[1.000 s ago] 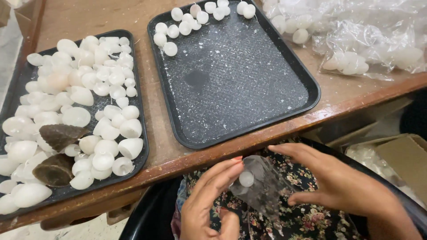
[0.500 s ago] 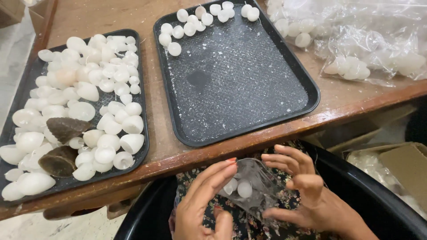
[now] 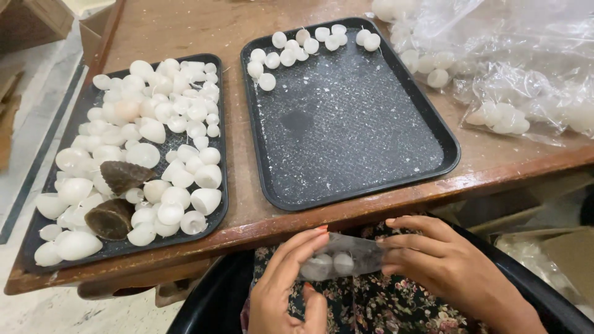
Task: The person sorts white waxy objects from a tray and places them into a plastic bag, then uses a strip of adhesive to seal the bag.
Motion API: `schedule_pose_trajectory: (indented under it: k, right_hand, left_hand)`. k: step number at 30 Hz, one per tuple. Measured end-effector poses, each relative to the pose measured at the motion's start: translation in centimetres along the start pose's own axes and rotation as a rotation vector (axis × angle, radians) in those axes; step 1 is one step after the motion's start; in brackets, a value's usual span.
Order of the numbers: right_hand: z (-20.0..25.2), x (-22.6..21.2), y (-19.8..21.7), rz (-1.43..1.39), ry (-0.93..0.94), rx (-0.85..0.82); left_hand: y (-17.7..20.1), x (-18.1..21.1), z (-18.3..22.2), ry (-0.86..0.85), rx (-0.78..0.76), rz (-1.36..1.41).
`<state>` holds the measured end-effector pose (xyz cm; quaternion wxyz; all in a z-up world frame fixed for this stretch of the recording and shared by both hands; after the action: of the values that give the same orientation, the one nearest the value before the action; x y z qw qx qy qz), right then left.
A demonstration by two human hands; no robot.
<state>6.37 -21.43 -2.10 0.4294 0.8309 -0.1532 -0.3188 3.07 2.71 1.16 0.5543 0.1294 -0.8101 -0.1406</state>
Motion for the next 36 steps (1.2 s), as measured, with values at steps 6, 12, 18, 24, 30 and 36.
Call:
schedule_pose_trajectory:
  k: [6,12,18,24,30,36]
  right_hand:
    - [-0.2,-0.1,1.7,-0.223,-0.068,0.054]
    - [2.5,2.8,1.1,-0.183,-0.292,0.174]
    - [0.6,1.4,2.5,-0.128,-0.326,0.172]
    - [0.6,1.3,3.6,-0.061,-0.371,0.186]
    - [2.0,2.6,3.9,-0.098,-0.356,0.285]
    - [3.0,5.4,2.0,-0.95,-0.051,0.529]
  left_hand:
    - [-0.2,-1.9,0.1,0.095,0.019,0.058]
    - [-1.3,-5.5,0.9,0.349,0.04,0.296]
    - [-2.7,-4.6,-0.8,0.021,-0.094,0.096]
    - [-4.5,-5.3,-1.8,0.22,-0.081,-0.004]
    - [-3.3,-3.6,-1.9,0.06,-0.008,0.031]
    - [-2.0,-3.1,-2.0,0.129,-0.03,0.102]
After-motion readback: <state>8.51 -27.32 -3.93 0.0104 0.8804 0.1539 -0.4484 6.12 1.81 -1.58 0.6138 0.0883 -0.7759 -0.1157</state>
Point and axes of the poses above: each hand's wrist, its own z-axis away from the middle knuckle, its own y-axis out of the back of the hand, x = y × z, the point moved 4 cm from there along -z, towards the middle knuckle, and after that the axes turned 3 degrees about -z, right-handed, at the moved point
